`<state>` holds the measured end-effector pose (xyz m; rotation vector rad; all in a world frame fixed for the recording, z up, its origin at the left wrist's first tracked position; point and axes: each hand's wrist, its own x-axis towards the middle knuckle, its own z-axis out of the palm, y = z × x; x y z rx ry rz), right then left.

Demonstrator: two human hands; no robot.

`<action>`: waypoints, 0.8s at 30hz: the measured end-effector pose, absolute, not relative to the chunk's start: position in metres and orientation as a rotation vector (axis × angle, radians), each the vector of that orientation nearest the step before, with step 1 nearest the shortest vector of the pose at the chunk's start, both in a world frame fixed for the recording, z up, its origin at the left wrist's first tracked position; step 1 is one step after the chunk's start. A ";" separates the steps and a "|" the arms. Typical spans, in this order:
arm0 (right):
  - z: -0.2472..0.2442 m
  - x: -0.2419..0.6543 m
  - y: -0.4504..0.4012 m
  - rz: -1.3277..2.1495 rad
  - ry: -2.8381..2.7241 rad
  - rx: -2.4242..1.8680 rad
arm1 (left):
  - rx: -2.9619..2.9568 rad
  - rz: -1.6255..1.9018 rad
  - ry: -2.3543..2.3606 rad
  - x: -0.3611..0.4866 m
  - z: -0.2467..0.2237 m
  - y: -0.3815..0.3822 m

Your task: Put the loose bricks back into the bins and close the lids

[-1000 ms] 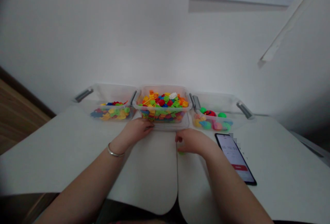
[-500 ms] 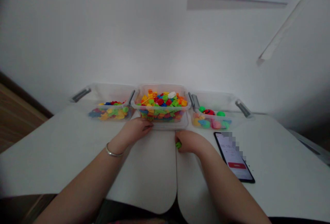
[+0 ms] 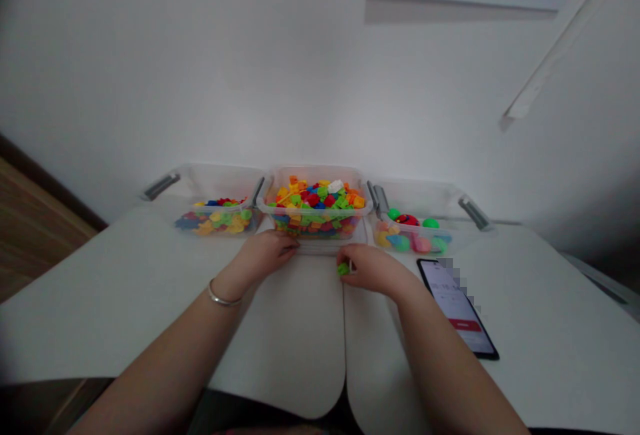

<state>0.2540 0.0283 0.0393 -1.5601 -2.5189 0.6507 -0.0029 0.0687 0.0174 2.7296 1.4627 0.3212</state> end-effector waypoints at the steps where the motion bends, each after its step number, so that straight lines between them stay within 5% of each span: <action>1: 0.039 0.252 0.028 0.597 -2.455 -1.452 | 2.737 0.325 1.452 -0.003 0.017 0.069; 10: 0.060 0.221 0.044 0.094 -1.768 -0.886 | 2.740 0.291 1.400 -0.004 0.020 0.069; 24: 0.105 0.179 0.090 -0.081 -1.801 -1.566 | 2.677 0.255 1.453 -0.004 0.027 0.065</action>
